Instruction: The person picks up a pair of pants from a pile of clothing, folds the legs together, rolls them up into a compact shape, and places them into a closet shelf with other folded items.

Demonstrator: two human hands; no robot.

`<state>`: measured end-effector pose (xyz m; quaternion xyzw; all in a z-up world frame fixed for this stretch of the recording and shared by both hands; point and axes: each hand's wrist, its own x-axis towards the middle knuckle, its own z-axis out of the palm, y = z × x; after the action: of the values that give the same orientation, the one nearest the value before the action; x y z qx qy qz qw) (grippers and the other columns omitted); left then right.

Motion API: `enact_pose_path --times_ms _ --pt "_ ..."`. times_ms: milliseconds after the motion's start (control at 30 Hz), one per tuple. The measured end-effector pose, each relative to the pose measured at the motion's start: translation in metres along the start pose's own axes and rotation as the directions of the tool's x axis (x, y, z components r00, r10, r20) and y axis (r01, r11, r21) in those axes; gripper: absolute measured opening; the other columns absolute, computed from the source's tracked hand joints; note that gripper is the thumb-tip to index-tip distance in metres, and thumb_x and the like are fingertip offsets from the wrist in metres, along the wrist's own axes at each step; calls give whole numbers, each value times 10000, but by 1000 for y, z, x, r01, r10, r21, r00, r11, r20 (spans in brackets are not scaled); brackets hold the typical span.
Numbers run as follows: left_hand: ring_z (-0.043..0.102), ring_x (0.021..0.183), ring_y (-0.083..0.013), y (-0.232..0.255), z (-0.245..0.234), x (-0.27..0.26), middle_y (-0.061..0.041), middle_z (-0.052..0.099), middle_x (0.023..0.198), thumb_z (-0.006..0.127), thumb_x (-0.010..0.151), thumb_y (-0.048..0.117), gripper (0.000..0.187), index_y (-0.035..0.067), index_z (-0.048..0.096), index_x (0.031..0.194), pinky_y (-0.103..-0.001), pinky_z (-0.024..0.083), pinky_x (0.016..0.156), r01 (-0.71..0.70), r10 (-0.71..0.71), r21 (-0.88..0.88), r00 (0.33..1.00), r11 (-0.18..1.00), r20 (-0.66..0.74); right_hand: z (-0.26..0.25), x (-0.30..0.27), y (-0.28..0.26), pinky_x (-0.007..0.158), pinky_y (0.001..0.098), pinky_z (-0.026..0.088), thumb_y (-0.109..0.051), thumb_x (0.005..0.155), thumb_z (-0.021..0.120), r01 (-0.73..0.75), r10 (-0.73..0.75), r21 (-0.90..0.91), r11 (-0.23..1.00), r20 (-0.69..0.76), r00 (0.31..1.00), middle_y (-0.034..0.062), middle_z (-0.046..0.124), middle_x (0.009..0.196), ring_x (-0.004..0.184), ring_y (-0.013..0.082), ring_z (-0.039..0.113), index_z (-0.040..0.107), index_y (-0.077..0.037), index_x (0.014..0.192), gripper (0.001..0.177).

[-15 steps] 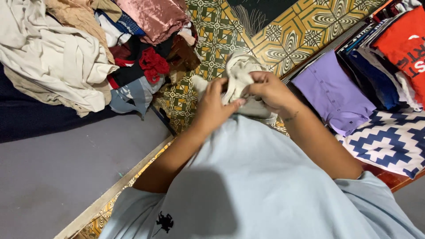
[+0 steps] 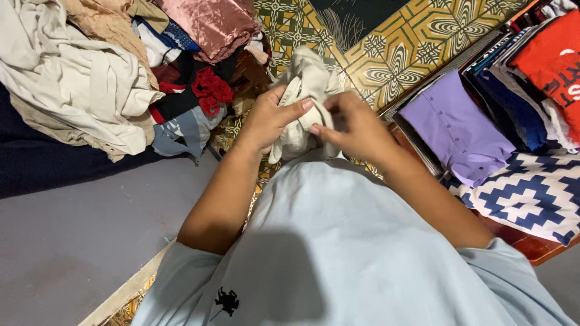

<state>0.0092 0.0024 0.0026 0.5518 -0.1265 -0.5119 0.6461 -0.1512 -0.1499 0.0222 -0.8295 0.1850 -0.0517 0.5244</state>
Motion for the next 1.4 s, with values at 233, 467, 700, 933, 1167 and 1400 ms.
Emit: enact_pose_path --times_ms 233,467,700,933,1167,1400 --pt "774 902 -179 -12 -48 -10 -66 784 1057 746 967 237 271 118 761 1210 -329 592 804 -119 153 826 987 551 40 -8 5 22 747 252 518 -246 1030 624 -259 189 374 891 214 958 -36 681 915 851 57 596 656 -41 1046 208" --pt "687 947 -246 -60 -64 -14 -109 691 1053 648 1025 266 238 95 723 1172 -361 543 830 -111 302 836 951 537 -68 -13 2 53 640 251 447 -246 1018 653 -558 353 491 669 451 820 -13 641 827 700 71 536 668 -37 1013 210" --pt "662 828 -152 -46 -73 -29 -41 720 919 741 926 341 314 120 694 1144 -315 523 725 171 -271 740 963 650 15 -20 3 91 710 241 533 -192 1005 657 -561 297 679 474 476 828 -8 696 899 773 65 629 681 -21 1018 173" --pt "673 751 -173 -26 -43 -40 -71 754 878 792 863 237 229 86 766 1033 -314 526 654 333 -248 499 941 800 -231 -21 -1 53 673 248 503 -126 912 754 -536 375 477 697 395 838 16 698 866 721 85 619 698 -4 982 151" --pt "714 866 -285 -27 24 -50 -113 711 977 796 881 183 205 49 750 1030 -366 569 750 -264 489 832 872 487 -9 9 -6 27 675 242 516 -130 879 786 -415 362 269 869 225 904 16 710 851 746 67 621 704 -1 972 179" --pt "715 866 -296 -19 38 -61 -85 708 1021 769 926 221 192 68 754 1041 -395 575 741 -252 486 867 874 429 13 9 -8 22 643 248 492 -146 907 760 -552 489 344 760 257 834 21 705 848 706 69 595 717 -7 960 155"
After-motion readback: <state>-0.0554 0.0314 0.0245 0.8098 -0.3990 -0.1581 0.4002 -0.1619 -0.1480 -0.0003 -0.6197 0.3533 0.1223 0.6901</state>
